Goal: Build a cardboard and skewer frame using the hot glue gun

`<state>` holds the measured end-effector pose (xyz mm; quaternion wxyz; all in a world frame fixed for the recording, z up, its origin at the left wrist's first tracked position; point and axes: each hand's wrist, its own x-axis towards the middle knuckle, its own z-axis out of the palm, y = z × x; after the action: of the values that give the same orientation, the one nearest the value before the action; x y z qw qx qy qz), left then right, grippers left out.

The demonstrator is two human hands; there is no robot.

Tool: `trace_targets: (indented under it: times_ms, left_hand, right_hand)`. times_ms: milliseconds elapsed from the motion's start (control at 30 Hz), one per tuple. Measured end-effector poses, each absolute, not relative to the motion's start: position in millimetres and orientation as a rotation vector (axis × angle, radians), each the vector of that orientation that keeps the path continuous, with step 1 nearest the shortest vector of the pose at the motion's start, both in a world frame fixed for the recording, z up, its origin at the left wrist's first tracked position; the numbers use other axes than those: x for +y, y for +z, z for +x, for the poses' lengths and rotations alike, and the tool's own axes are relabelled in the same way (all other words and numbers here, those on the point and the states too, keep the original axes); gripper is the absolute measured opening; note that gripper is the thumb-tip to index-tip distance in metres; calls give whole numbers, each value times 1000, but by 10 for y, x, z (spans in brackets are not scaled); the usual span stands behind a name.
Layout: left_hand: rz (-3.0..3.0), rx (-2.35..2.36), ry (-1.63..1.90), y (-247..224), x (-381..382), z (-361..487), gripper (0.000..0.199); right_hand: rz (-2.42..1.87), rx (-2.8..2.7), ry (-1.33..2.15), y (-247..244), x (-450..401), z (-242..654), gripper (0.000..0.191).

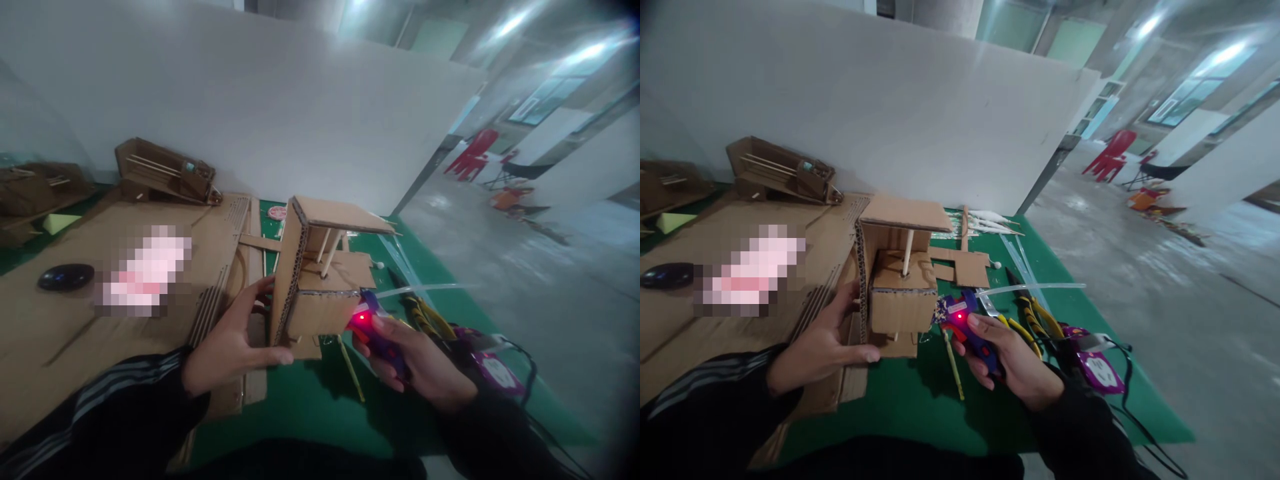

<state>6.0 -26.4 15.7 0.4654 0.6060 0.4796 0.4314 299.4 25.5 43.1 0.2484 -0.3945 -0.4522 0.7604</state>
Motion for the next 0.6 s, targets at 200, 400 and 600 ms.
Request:
trace_targets:
  times_ms: [200, 400, 600]
  left_hand:
    - [1486, 1203, 1051, 154, -266, 71, 94]
    - [1521, 1261, 1043, 99, -258, 48, 100]
    - [1522, 1290, 1044, 102, -269, 51, 99]
  right_hand:
    - [-1075, -1276, 2005, 379, 188, 2972, 37]
    - [-1135, -1289, 1973, 390, 113, 2912, 38]
    - [-1069, -1343, 1957, 314, 98, 2909, 38]
